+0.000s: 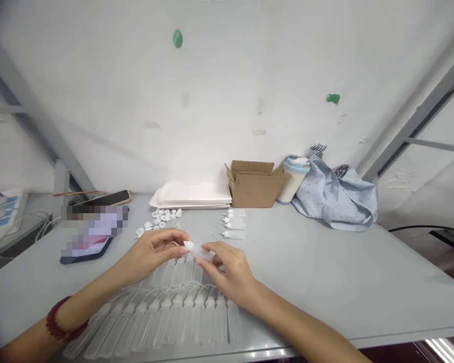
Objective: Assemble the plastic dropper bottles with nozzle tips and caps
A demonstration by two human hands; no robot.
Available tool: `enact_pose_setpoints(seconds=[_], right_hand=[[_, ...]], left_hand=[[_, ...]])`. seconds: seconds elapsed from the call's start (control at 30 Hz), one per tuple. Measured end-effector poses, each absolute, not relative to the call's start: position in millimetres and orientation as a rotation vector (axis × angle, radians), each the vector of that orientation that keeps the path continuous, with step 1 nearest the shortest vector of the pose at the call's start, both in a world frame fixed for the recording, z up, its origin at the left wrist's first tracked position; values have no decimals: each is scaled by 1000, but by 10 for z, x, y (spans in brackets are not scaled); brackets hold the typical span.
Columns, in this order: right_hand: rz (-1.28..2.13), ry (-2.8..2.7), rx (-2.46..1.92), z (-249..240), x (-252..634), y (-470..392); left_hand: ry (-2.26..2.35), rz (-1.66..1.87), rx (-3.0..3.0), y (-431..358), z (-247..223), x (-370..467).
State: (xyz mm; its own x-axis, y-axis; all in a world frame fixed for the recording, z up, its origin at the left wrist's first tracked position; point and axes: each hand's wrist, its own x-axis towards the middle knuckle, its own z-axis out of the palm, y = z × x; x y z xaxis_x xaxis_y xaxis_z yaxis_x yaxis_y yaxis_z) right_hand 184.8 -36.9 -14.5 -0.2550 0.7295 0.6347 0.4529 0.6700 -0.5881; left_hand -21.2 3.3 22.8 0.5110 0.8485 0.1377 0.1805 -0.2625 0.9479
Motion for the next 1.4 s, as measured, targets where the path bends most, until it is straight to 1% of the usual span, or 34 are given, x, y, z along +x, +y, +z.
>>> enact_pose_setpoints(seconds=[0.13, 0.23, 0.3, 0.43, 0.5, 0.77, 1.1, 1.23, 1.3, 1.4], right_hand=[[767, -1819, -1002, -83, 1853, -369], [846, -1826, -1040, -72, 1873, -350], [725, -1882, -1034, -88, 1892, -336], [258, -2024, -880, -154, 1923, -310], [114, -2056, -829, -187, 1931, -296], [50, -2045, -807, -245, 1936, -250], [-187, -2082, -822, -230, 1918, -282], [-310, -2110, -824, -224, 1935, -274], [-367, -2114, -826, -218, 1946, -266], [-432, -2119, -820, -205, 1953, -255]], left_hand=[[830, 839, 1841, 42, 220, -226], [802, 822, 1893, 43, 242, -229], [802, 805, 1896, 39, 255, -225], [850, 834, 1822, 25, 242, -196], [859, 858, 1778, 16, 221, -174], [809, 964, 1851, -35, 225, -124], [819, 862, 1575, -22, 229, -122], [885, 701, 1519, -5, 214, -123], [898, 672, 1548, -10, 213, -130], [924, 741, 1735, -33, 221, -142]])
